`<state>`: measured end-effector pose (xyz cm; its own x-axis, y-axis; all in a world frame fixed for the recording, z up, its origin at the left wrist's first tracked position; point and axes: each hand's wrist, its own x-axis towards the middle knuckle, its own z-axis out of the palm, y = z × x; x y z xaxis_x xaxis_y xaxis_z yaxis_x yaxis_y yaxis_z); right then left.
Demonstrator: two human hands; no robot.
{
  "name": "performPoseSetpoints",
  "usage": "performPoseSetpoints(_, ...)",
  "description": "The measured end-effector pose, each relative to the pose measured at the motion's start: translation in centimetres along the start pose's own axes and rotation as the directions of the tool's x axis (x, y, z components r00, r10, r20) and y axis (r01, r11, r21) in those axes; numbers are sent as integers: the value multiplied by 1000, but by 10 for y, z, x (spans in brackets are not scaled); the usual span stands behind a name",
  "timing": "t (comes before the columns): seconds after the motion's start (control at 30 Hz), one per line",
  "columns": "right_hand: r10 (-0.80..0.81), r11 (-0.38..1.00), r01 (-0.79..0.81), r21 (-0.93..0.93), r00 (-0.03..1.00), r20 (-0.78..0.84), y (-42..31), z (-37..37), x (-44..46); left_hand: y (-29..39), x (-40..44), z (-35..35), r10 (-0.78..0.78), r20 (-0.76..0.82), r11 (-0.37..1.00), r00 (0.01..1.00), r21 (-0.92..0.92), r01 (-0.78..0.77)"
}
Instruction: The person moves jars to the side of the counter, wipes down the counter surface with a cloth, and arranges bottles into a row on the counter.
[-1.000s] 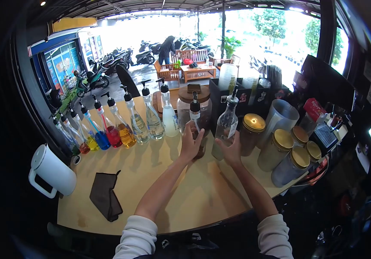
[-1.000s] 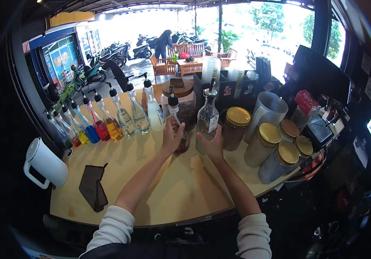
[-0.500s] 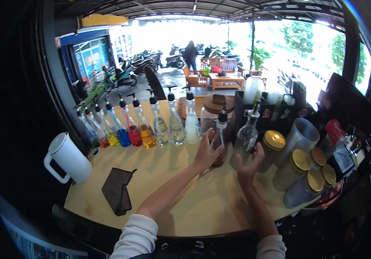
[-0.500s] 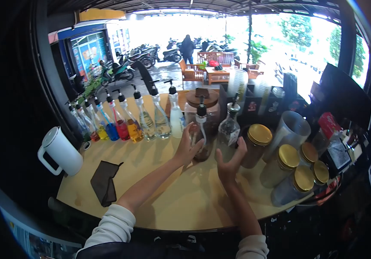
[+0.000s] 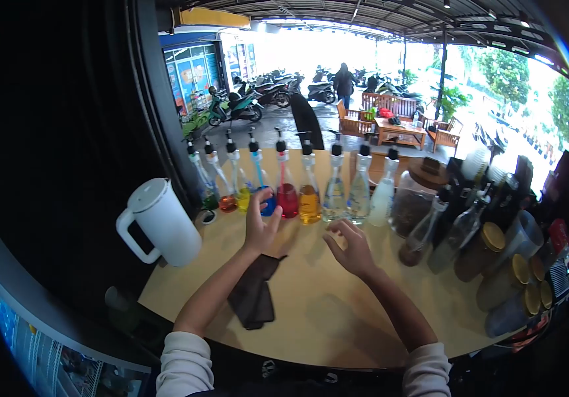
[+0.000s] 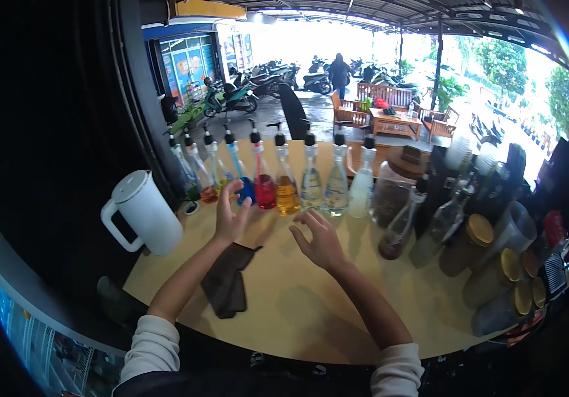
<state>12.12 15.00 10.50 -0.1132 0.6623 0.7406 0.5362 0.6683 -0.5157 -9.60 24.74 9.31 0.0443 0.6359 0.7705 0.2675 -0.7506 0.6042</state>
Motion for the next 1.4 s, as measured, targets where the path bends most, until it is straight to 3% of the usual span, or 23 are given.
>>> performPoseSetpoints(0.07, -4, 1000, 4, -5, 999, 49, 7, 45, 31, -50, 23, -30, -160, -75, 987, 984, 11, 161)
performPoseSetpoints(0.13, 180, 967, -196, 165, 978, 107, 9, 94, 68, -85, 47, -52, -186, -102, 978, 977, 82, 194)
performPoseSetpoints(0.17, 180, 968, -195, 158, 978, 104, 13, 117, 87, -101, 58, -60, -216, -134, 961, 967, 148, 235)
performPoseSetpoints(0.27, 205, 978, -205, -24, 978, 23, 33, 187, 134, -142, 84, -69, -154, -115, 970, 981, 171, 172)
performPoseSetpoints(0.33, 129, 978, -156, -136, 974, -186, 43, 224, 152, -155, 99, -68, -140, -56, 977, 989, 156, 147)
performPoseSetpoints(0.4, 194, 969, -226, -101, 947, -255, 48, 246, 166, -159, 109, -63, -230, -2, 973, 973, 17, 230)
performPoseSetpoints(0.57, 299, 939, -341, -46, 876, -378, 64, 262, 182, -177, 118, -56, -241, 113, 969, 964, 76, 233)
performPoseSetpoints(0.6, 334, 932, -363, -9, 866, -373, 65, 262, 185, -174, 117, -54, -242, 121, 969, 963, 70, 235)
performPoseSetpoints(0.67, 372, 920, -390, 29, 851, -372, 66, 264, 184, -166, 112, -51, -181, -10, 983, 984, -48, 180)
performPoseSetpoints(0.77, 271, 949, -312, -41, 877, -396, 54, 260, 176, -154, 99, -52, -180, -74, 983, 981, 32, 183)
performPoseSetpoints(0.83, 387, 922, -363, 134, 869, -308, 36, 253, 162, -138, 90, -60, -157, -67, 987, 985, 17, 158)
performPoseSetpoints(0.87, 392, 920, -369, 131, 864, -316, 31, 250, 158, -129, 87, -65, -139, -65, 990, 988, 9, 140)
performPoseSetpoints(0.93, 297, 947, -219, 236, 878, -375, 25, 241, 144, -114, 81, -71, -77, -54, 997, 996, 0, 77)
performPoseSetpoints(0.97, 219, 968, -142, 209, 883, -415, 23, 234, 137, -105, 78, -71, -14, -60, 1000, 998, -7, 14)
performPoseSetpoints(1.07, 326, 937, -249, 245, 874, -360, -15, 187, 111, -65, 70, -67, 82, -61, 990, 995, -109, -88)
performPoseSetpoints(1.1, 289, 955, -240, 174, 883, -369, -16, 173, 104, -54, 66, -64, 90, -47, 986, 995, -137, -96)
performPoseSetpoints(1.2, 274, 959, -210, 191, 858, -434, -28, 125, 74, -15, 49, -44, -12, 55, 955, 998, -296, 27)
performPoseSetpoints(1.23, 378, 914, -282, 292, 853, -360, -33, 106, 63, 0, 43, -37, -80, 123, 932, 989, -341, 118)
performPoseSetpoints(1.27, 375, 917, -282, 284, 852, -365, -38, 87, 53, 9, 36, -26, -76, 125, 929, 989, -351, 116)
performPoseSetpoints(1.33, 360, 929, -287, 231, 843, -399, -43, 54, 33, 19, 23, 3, -181, 300, 847, 937, -437, 303)
performPoseSetpoints(1.37, 355, 932, -286, 222, 844, -403, -42, 38, 23, 25, 16, 23, -68, 206, 895, 976, -421, 151)
performPoseSetpoints(1.4, 316, 948, -259, 186, 844, -433, -38, 23, 13, 37, 10, 38, -63, 204, 891, 977, -430, 147)
